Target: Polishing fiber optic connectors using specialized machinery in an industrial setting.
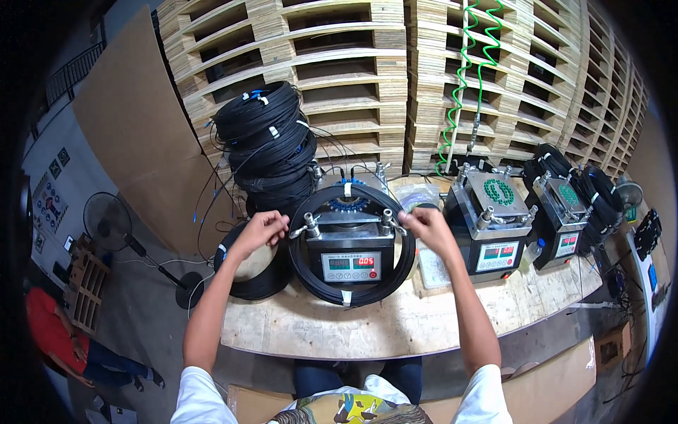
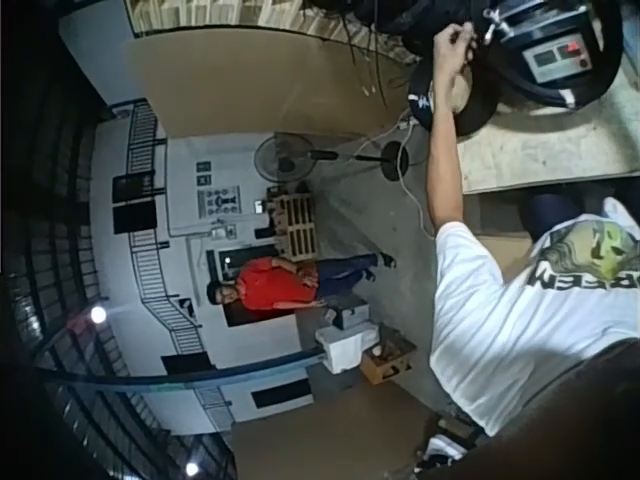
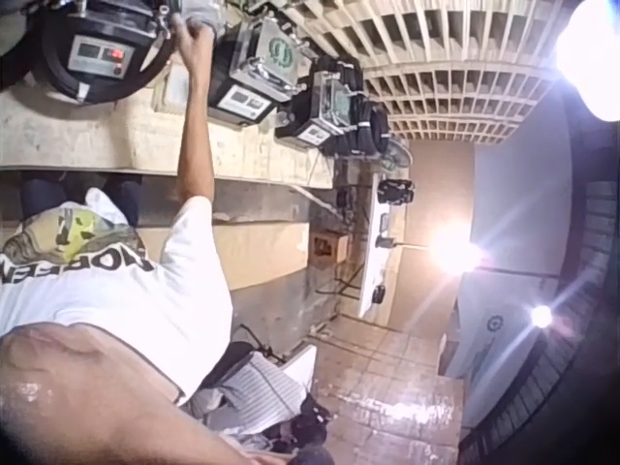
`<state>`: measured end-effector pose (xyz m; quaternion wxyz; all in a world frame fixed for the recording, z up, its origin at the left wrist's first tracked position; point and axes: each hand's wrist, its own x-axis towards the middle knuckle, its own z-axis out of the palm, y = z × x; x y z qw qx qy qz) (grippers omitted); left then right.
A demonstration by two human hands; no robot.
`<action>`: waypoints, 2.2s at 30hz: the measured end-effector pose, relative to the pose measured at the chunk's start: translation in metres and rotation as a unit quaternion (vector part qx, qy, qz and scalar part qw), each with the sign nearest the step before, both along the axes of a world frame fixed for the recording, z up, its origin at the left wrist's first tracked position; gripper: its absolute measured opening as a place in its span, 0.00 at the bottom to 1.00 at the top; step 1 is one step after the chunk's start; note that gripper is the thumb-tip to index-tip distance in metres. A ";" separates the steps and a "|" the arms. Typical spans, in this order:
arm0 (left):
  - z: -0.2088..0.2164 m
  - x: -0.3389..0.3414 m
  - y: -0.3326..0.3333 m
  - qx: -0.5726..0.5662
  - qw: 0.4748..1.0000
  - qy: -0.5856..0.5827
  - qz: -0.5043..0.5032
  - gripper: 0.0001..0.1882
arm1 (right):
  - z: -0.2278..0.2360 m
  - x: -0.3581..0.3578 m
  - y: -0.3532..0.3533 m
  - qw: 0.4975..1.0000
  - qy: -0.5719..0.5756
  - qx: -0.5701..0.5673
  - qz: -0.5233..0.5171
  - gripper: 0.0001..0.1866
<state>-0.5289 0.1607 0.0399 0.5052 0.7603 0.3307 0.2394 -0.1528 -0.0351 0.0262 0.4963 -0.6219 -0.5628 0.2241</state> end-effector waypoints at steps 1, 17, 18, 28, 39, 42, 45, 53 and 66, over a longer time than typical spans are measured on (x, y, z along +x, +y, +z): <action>0.004 -0.001 0.011 -0.023 1.000 0.001 0.014 0.19 | 0.012 0.008 0.009 0.998 0.000 -0.056 -0.021 0.22; -0.061 0.132 0.158 -0.247 0.945 -0.196 0.091 0.18 | -0.030 0.090 0.209 0.982 0.183 -0.047 0.011 0.15; -0.063 0.130 0.162 -0.215 0.949 -0.222 0.068 0.16 | -0.030 0.088 0.210 0.980 0.190 -0.056 0.013 0.15; -0.038 0.115 0.128 -0.191 0.949 -0.225 0.108 0.30 | -0.026 0.066 0.205 0.979 0.193 -0.048 -0.049 0.13; 0.024 0.127 0.028 0.050 0.987 0.040 0.146 0.47 | 0.004 0.018 0.130 0.999 0.020 -0.030 0.024 0.43; 0.016 0.140 0.033 0.068 0.975 0.058 0.205 0.47 | 0.004 -0.004 0.138 0.999 0.039 -0.027 0.013 0.42; 0.008 0.172 0.028 0.086 0.973 0.049 0.209 0.48 | -0.035 0.029 0.162 0.990 -0.058 0.007 -0.129 0.48; 0.013 0.145 0.028 0.046 0.966 0.096 0.235 0.51 | 0.005 -0.029 0.135 0.970 -0.060 -0.112 -0.206 0.45; 0.021 0.146 0.023 0.026 0.969 0.127 0.209 0.55 | 0.001 -0.019 0.138 0.979 -0.045 -0.108 -0.167 0.46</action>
